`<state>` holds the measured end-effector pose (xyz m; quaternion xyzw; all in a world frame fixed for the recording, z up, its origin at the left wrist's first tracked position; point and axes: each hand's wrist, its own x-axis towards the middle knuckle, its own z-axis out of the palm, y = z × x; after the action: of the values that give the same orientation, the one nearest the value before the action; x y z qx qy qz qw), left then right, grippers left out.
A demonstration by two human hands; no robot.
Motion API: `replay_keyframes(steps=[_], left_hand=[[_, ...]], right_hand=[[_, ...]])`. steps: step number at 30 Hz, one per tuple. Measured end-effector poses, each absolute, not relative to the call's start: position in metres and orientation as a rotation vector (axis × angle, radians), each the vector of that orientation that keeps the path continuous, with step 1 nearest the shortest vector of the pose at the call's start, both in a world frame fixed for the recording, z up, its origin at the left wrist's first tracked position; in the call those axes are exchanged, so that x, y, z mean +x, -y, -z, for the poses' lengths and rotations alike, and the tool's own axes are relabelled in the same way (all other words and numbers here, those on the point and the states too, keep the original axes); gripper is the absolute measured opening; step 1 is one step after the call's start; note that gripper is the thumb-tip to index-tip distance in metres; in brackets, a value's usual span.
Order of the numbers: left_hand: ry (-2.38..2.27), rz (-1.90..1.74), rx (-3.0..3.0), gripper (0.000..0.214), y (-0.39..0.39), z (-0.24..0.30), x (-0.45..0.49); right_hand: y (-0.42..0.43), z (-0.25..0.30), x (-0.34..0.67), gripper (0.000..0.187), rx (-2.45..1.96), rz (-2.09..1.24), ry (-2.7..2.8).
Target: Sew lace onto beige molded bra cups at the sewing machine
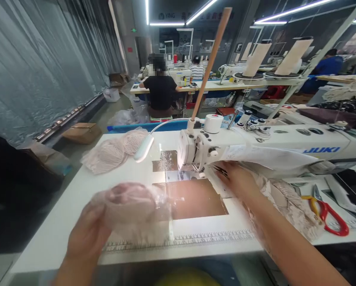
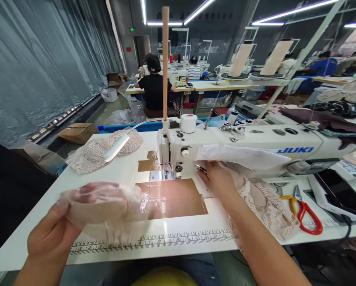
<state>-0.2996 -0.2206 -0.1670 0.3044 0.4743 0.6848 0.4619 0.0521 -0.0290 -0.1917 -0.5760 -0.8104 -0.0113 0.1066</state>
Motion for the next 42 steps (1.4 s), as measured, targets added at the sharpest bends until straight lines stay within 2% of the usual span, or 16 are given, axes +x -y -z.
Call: replay_keyframes(steps=[2,4,6,8,14,19,23,26,28,31,33,34,36,39,40,42], left_hand=[[-1.298,-1.645,0.825,0.030,0.213,0.167,-0.304],[-1.402,-1.406,0.929,0.039,0.205,0.169,-0.300],[-1.333,-1.120,1.043,0.051,0.197,0.174,-0.292],[-1.240,-1.029,1.136,0.055,0.193,0.179,-0.283],[-1.113,-0.938,1.259,0.052,0.198,0.186,-0.274],[-1.014,-0.818,1.314,0.050,0.204,0.186,-0.276],[-1.022,-0.855,1.305,0.060,0.205,0.190,-0.274],[-1.056,-0.904,1.302,0.066,0.206,0.192,-0.273],[-1.039,-0.894,1.301,0.055,0.208,0.190,-0.272],[-0.936,-0.905,1.285,0.033,0.214,0.184,-0.270],[-0.855,-0.946,1.264,0.029,0.217,0.180,-0.264],[-0.820,-0.963,1.263,0.028,0.218,0.178,-0.258],[-0.781,-0.977,1.318,0.027,0.218,0.173,-0.245],[-0.841,-0.994,1.521,0.028,0.213,0.169,-0.226],[-0.903,-1.027,1.600,0.029,0.210,0.168,-0.222],[-1.094,-1.100,1.769,0.031,0.201,0.171,-0.222]], right_hand=[[0.047,0.186,0.051,0.049,-1.542,-0.273,2.375],[0.066,0.182,0.044,0.053,-1.389,-0.670,2.307],[0.084,0.180,0.031,0.056,-1.281,-0.982,2.233],[0.098,0.178,0.014,0.058,-1.225,-1.240,2.163],[0.115,0.175,-0.040,0.053,-0.979,-1.613,2.247],[0.119,0.175,-0.070,0.047,-0.804,-1.946,2.025],[0.124,0.174,-0.079,0.045,-0.736,-1.998,1.942],[0.124,0.176,-0.069,0.048,-0.859,-1.837,2.007],[0.119,0.184,-0.049,0.045,-1.010,-1.538,2.144],[0.105,0.203,-0.008,0.037,-1.243,-0.857,2.374],[0.100,0.213,0.016,0.035,-1.381,-0.476,2.414],[0.100,0.215,0.024,0.034,-1.395,-0.418,2.401],[0.108,0.211,0.029,0.036,-1.292,-0.616,2.363],[0.132,0.195,0.008,0.051,-0.876,-1.275,2.323],[0.140,0.191,-0.003,0.048,-0.811,-1.429,2.342],[0.150,0.188,-0.022,0.022,-0.773,-1.621,2.302]])
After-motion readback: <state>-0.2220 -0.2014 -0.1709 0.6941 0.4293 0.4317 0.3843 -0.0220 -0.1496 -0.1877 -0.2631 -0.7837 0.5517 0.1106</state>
